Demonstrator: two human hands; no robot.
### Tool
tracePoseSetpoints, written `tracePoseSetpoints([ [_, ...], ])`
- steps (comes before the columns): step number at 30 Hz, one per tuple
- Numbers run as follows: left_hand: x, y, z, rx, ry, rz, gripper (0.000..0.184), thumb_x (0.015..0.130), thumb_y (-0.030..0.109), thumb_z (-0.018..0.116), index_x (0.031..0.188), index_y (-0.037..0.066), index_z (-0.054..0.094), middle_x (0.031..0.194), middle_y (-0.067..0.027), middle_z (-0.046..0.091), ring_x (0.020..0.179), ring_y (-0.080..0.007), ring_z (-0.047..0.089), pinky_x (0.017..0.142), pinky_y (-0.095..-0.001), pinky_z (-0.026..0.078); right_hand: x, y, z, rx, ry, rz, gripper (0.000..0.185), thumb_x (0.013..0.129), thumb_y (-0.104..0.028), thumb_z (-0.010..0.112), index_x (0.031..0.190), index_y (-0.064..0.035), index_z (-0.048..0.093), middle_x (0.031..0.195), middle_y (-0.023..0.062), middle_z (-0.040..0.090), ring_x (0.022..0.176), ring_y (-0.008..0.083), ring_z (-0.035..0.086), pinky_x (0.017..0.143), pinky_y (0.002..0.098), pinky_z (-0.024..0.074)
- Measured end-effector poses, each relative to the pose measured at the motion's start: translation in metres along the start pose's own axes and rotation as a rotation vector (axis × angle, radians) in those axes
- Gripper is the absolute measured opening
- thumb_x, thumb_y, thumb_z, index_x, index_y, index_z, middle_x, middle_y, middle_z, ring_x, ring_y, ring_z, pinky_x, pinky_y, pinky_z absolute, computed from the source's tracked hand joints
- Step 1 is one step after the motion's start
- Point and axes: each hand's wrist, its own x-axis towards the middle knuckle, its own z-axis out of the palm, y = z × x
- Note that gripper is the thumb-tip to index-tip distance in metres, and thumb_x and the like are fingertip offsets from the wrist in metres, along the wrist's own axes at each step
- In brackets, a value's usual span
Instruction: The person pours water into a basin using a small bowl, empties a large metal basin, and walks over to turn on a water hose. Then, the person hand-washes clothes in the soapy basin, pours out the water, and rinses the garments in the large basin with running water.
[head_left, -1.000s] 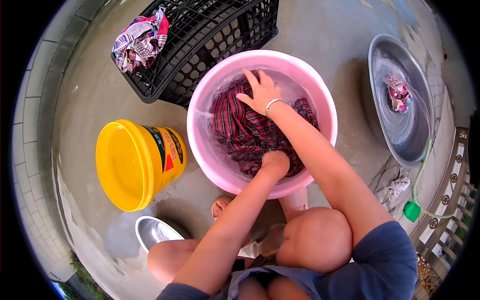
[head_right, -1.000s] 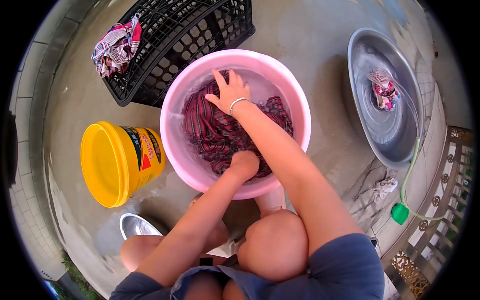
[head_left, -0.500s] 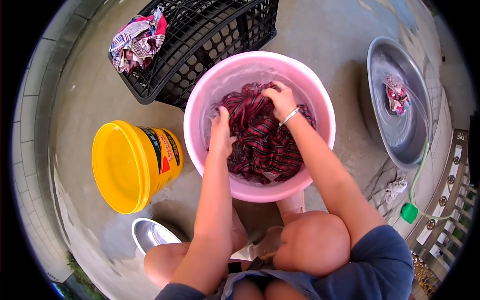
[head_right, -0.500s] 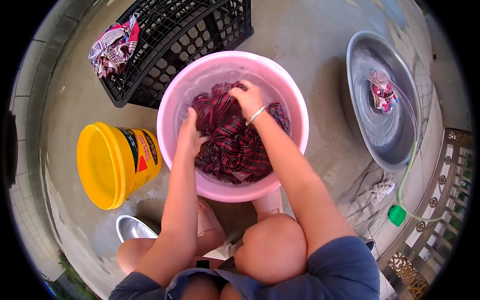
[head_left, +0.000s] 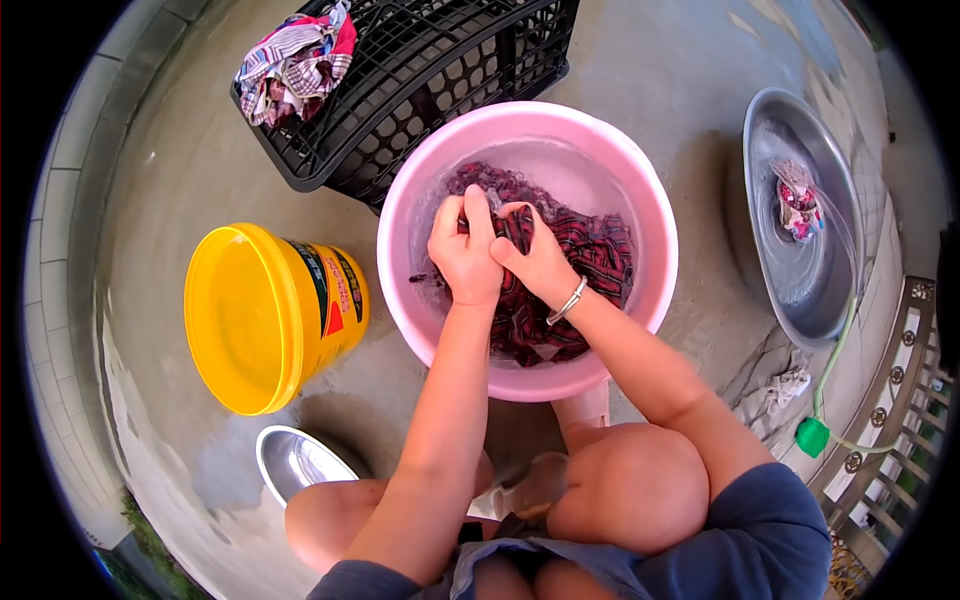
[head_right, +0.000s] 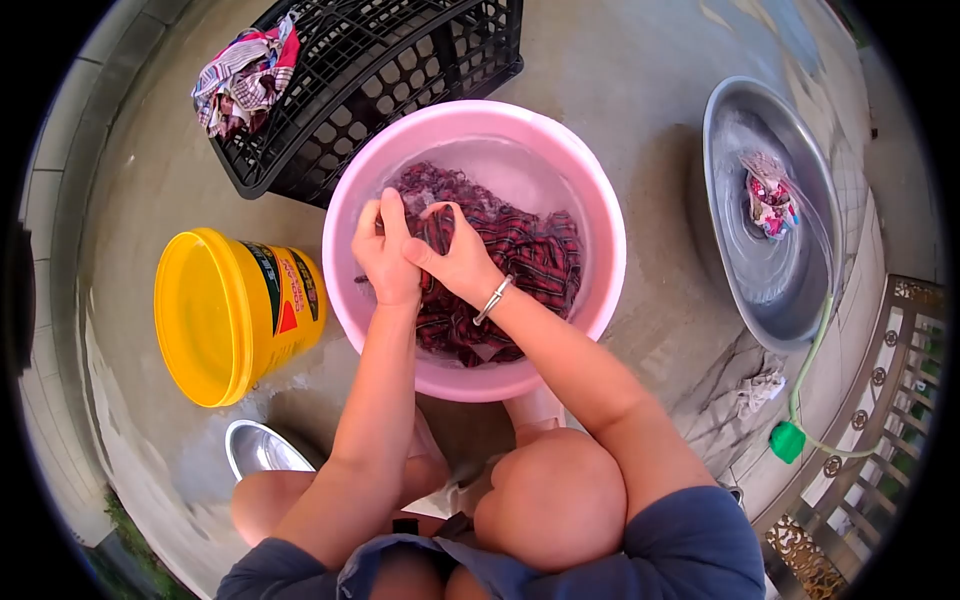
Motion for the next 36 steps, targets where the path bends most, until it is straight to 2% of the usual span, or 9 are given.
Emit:
tracePoseSetpoints([
  [3, 0.012, 0.011, 0.004, -0.208, 0.004, 0.331, 0.039, 0.09, 0.033, 0.03, 0.082, 0.0, 0.051, 0.095, -0.0075, 0.052, 0.087, -0.0138, 0.047, 0.078, -0.0264, 0.036, -0.001, -0.025, -0.002, 0.174, 0.076, 0.108, 0.035, 0.067, -0.023, 0.069, 0.086, -0.0035, 0.047, 0.077, 0.0021, 0.051, 0.073, 0.0083, 0.047, 0.067, 0.0236, 0.0405],
  [5, 0.008, 0.018, 0.001, -0.802, -0.485, -0.109, 0.066, 0.082, 0.055, 0.018, 0.106, 0.0, 0.046, 0.116, -0.0116, 0.044, 0.106, -0.0214, 0.042, 0.093, -0.034, 0.029, 0.012, -0.051, 0.001, 0.182, 0.23, -0.123, 0.019, 0.067, -0.012, 0.066, 0.073, -0.0043, 0.05, 0.068, -0.0018, 0.051, 0.06, 0.0042, 0.044, 0.055, 0.0219, 0.039],
  [7, -0.019, 0.026, 0.004, -1.142, -0.547, -0.692, 0.069, 0.078, 0.058, 0.028, 0.117, 0.001, 0.037, 0.12, -0.0117, 0.041, 0.112, -0.0235, 0.037, 0.096, -0.0374, 0.026, 0.03, -0.074, -0.008, 0.255, 0.262, -0.082, 0.017, 0.069, -0.012, 0.064, 0.073, -0.0032, 0.05, 0.065, -0.0018, 0.051, 0.06, 0.0047, 0.045, 0.054, 0.0222, 0.0396],
  [11, -0.047, 0.022, 0.013, -1.119, -0.493, -0.427, 0.062, 0.075, 0.038, 0.056, 0.12, 0.001, 0.033, 0.116, -0.0129, 0.043, 0.108, -0.0254, 0.042, 0.091, -0.0386, 0.035, 0.056, -0.059, -0.015, -0.483, 0.055, 0.01, 0.039, 0.07, -0.031, 0.06, 0.09, 0.0016, 0.053, 0.073, 0.0161, 0.058, 0.065, 0.0205, 0.056, 0.062, 0.0287, 0.0441],
  [17, -0.024, 0.03, -0.001, -0.833, -0.623, -0.67, 0.032, 0.067, 0.003, 0.063, 0.096, 0.002, 0.05, 0.078, -0.0076, 0.056, 0.066, -0.0163, 0.055, 0.059, -0.0281, 0.047, 0.039, -0.064, -0.054, -0.089, -0.383, 0.171, 0.021, 0.079, -0.024, 0.053, 0.079, -0.0024, 0.05, 0.104, 0.013, 0.053, 0.101, 0.02, 0.045, 0.088, 0.0322, 0.0331],
  [23, -0.028, 0.021, 0.023, -0.498, -0.629, -0.621, 0.026, 0.063, -0.001, 0.06, 0.088, 0.001, 0.05, 0.071, -0.0033, 0.052, 0.063, -0.0132, 0.052, 0.056, -0.025, 0.043, 0.047, -0.075, -0.046, 0.312, -0.553, 0.185, 0.023, 0.079, -0.025, 0.053, 0.076, -0.0019, 0.052, 0.075, 0.0107, 0.058, 0.074, 0.015, 0.054, 0.07, 0.0274, 0.042],
  [27, -0.026, -0.011, 0.039, -0.094, -0.436, 0.06, 0.03, 0.065, 0.011, 0.062, 0.09, -0.001, 0.05, 0.082, -0.0076, 0.056, 0.081, -0.0237, 0.054, 0.069, -0.0318, 0.042, 0.043, -0.053, -0.037, 0.246, -0.218, 0.27, 0.024, 0.079, -0.02, 0.052, 0.067, 0.0003, 0.055, 0.061, 0.0033, 0.052, 0.052, 0.0077, 0.046, 0.05, 0.0223, 0.0387],
  [33, -0.002, -0.021, 0.009, 0.966, -0.219, 0.59, 0.058, 0.065, 0.043, 0.061, 0.11, 0.009, 0.046, 0.1, -0.0146, 0.053, 0.099, -0.0293, 0.047, 0.085, -0.0441, 0.032, 0.07, 0.006, -0.066, -0.574, 0.148, 0.026, 0.036, 0.082, -0.036, 0.038, 0.081, -0.005, 0.057, 0.071, 0.0184, 0.057, 0.069, 0.0348, 0.055, 0.061, 0.0386, 0.0423],
  [36, 0.006, -0.067, -0.012, 0.925, -0.511, -0.051, 0.068, 0.068, 0.053, 0.053, 0.121, 0.013, 0.037, 0.119, -0.0164, 0.04, 0.111, -0.0286, 0.037, 0.09, -0.0422, 0.031, 0.066, 0.054, -0.085, -0.993, 0.053, -0.012, 0.042, 0.082, -0.044, 0.035, 0.101, -0.0096, 0.053, 0.1, 0.0181, 0.052, 0.095, 0.0315, 0.048, 0.081, 0.0425, 0.0364],
])
